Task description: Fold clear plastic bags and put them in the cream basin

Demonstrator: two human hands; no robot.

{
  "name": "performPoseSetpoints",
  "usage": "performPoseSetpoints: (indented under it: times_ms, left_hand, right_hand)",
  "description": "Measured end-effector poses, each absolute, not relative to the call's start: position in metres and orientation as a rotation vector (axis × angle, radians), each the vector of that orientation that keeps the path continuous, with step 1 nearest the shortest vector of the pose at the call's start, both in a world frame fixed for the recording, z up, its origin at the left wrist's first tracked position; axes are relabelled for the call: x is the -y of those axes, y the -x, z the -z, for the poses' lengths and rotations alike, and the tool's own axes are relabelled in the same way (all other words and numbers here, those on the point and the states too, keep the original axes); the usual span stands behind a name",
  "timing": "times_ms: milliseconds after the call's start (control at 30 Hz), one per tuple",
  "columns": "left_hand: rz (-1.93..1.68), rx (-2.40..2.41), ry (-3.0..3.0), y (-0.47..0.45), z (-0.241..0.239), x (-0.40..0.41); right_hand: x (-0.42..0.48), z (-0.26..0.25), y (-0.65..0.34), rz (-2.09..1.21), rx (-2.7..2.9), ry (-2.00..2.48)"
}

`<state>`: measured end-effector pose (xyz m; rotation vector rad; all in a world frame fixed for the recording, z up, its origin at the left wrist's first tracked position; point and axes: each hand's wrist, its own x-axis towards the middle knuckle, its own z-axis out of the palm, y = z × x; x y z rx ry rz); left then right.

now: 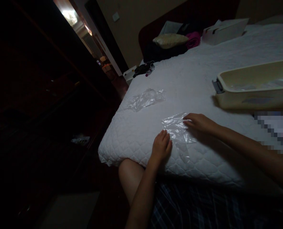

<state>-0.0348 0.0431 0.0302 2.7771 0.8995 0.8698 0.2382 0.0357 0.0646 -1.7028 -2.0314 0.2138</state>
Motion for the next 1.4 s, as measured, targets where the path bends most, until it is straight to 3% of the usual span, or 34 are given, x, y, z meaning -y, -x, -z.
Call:
performPoseSetpoints:
  times_ms: [633, 1033, 1400]
  left_hand:
    - [-0.731, -0.974, -2.777, 0.031, -0.028, -0.040]
    - [-0.743, -0.995, -2.786, 0.031, -0.023, -0.041]
    - [-0.759, -0.985, -2.777, 0.030, -0.023, -0.042]
  right_hand:
    - [0.063, -0.051, -0.225, 0.284, 2.434, 1.468]
    - [0.121, -0.024, -0.248, 0.048, 2.261, 1.569]
    - [0.118, -0.052, -0.244, -0.088, 1.870, 1.705]
